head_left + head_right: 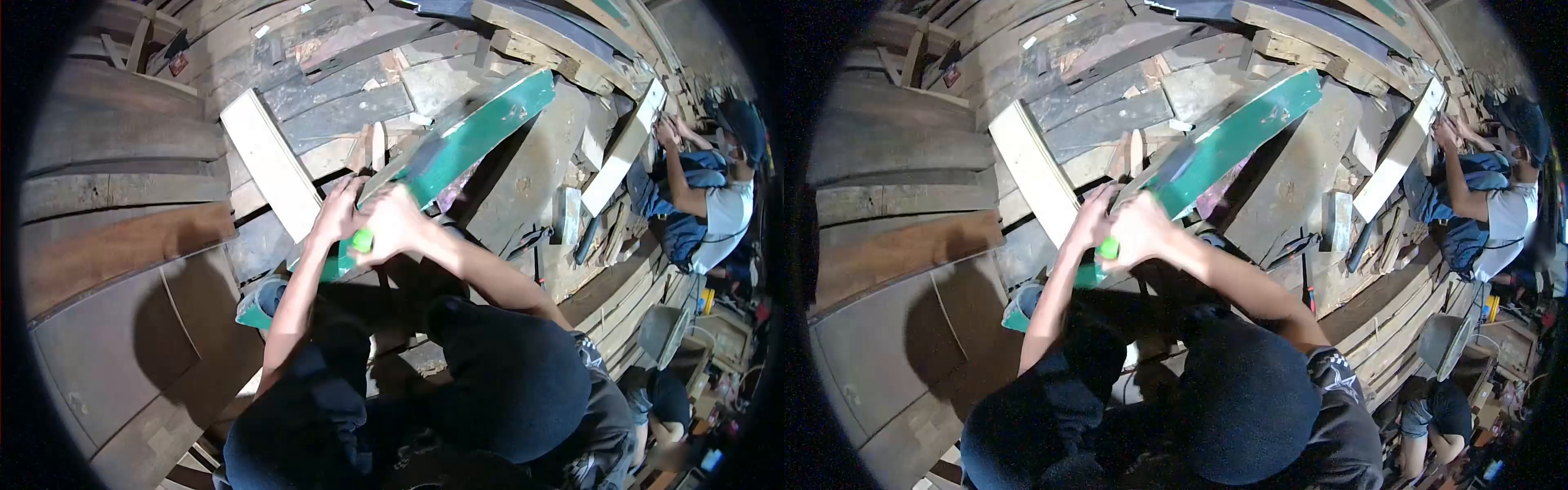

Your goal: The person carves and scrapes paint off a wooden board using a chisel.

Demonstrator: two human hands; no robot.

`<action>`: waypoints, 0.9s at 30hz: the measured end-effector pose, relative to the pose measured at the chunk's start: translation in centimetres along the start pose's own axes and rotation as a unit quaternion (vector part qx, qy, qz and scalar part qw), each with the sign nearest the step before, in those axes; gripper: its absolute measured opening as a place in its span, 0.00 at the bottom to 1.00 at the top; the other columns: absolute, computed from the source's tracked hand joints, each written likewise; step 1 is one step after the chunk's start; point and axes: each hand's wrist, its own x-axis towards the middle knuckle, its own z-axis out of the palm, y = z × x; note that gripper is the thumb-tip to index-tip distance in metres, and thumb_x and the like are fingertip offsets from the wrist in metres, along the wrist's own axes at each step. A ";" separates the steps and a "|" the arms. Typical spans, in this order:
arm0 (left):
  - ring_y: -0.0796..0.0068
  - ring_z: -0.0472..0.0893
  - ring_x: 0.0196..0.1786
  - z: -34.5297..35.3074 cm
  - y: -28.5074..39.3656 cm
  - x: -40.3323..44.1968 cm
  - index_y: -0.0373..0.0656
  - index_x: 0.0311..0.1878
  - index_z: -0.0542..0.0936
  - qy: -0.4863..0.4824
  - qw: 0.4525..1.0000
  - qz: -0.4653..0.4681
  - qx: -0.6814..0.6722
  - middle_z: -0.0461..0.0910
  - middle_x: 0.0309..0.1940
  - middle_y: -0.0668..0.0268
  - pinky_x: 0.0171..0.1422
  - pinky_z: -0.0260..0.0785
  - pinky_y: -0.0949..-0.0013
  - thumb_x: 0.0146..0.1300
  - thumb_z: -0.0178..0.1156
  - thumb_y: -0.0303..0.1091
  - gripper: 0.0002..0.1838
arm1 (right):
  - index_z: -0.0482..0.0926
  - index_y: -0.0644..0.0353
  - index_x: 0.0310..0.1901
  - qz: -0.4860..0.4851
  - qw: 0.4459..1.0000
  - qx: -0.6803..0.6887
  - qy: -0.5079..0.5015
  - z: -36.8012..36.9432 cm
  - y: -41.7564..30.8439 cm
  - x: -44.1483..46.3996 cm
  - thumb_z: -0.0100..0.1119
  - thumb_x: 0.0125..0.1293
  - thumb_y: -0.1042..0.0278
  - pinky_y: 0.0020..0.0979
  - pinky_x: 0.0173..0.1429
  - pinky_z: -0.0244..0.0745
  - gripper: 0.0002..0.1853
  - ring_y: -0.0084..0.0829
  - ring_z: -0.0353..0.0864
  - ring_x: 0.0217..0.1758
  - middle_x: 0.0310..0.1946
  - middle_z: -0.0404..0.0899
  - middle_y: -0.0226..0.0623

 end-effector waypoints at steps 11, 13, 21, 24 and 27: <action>0.38 0.69 0.72 1.7 -3.2 0.2 0.37 0.69 0.70 0.018 0.999 0.034 -0.010 0.72 0.66 0.42 0.74 0.67 0.50 0.50 0.69 0.33 0.39 | 0.85 0.51 0.22 0.018 1.000 0.017 0.007 -0.2 -1.2 0.7 0.70 0.38 0.39 0.39 0.35 0.75 0.22 0.38 0.82 0.24 0.18 0.79 0.33; 0.38 0.69 0.71 0.4 -1.2 0.2 0.38 0.68 0.71 0.012 0.999 0.034 0.010 0.71 0.66 0.38 0.74 0.67 0.48 0.47 0.71 0.32 0.41 | 0.84 0.51 0.22 -0.052 0.998 -0.012 0.014 0.6 -0.9 0.4 0.70 0.39 0.39 0.38 0.34 0.74 0.21 0.39 0.81 0.24 0.18 0.79 0.33; 0.38 0.69 0.71 2.6 -5.7 0.3 0.28 0.68 0.69 0.011 0.988 0.143 0.064 0.73 0.64 0.37 0.76 0.64 0.50 0.47 0.68 0.43 0.45 | 0.84 0.51 0.25 -0.111 0.983 0.073 0.126 -0.8 -1.7 1.5 0.70 0.38 0.41 0.36 0.36 0.76 0.21 0.38 0.82 0.26 0.21 0.79 0.33; 0.37 0.68 0.72 2.3 -4.2 -0.1 0.30 0.69 0.68 0.033 0.996 0.082 0.020 0.72 0.65 0.38 0.77 0.62 0.49 0.44 0.70 0.44 0.47 | 0.84 0.53 0.26 -0.063 0.992 0.069 0.090 -1.7 -2.8 0.9 0.70 0.40 0.38 0.40 0.41 0.78 0.24 0.41 0.82 0.28 0.24 0.81 0.36; 0.36 0.67 0.73 0.4 -1.7 -0.2 0.33 0.69 0.68 0.001 0.999 0.050 -0.013 0.71 0.67 0.39 0.77 0.61 0.49 0.45 0.71 0.43 0.47 | 0.84 0.54 0.26 -0.026 0.993 0.057 0.100 -1.6 -2.6 0.7 0.70 0.40 0.37 0.41 0.46 0.78 0.25 0.41 0.83 0.30 0.24 0.81 0.36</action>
